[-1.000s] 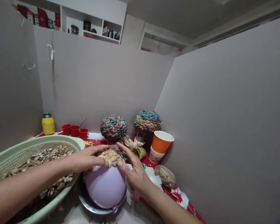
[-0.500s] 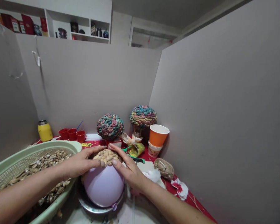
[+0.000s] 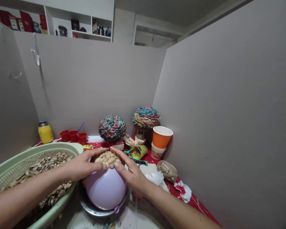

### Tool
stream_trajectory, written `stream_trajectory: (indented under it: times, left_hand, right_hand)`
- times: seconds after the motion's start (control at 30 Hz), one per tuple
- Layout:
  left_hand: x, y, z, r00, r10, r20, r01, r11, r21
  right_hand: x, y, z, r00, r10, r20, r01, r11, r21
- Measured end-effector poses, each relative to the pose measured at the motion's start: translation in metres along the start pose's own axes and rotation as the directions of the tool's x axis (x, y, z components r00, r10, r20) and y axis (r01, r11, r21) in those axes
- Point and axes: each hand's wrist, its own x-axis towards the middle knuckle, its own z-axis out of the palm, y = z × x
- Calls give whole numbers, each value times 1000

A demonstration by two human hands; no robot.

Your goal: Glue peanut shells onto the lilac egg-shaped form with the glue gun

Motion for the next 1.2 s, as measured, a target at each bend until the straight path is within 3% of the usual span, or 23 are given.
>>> stream_trajectory:
  times: [0.23, 0.57, 0.73, 0.97, 1.2]
  left_hand:
    - [1, -2, -1, 1000, 3, 13, -3, 1000, 6]
    - [-5, 12, 0, 995, -80, -51, 83, 995, 60]
    - [-4, 9, -2, 991, -123, -51, 123, 992, -8]
    - [0, 5, -3, 1000, -3, 15, 5, 985, -170]
    - [0, -3, 0, 1000, -20, -20, 14, 961, -278]
  right_hand:
    - [0, -1, 0, 1000, -31, 4, 31, 999, -11]
    - [-1, 1, 0, 1000, -7, -10, 7, 1000, -11]
    - [-1, 1, 0, 1000, -10, -15, 10, 1000, -14]
    - [0, 1, 0, 1000, -7, -22, 7, 1000, -27]
    - [0, 7, 0, 999, -12, -42, 12, 1000, -11]
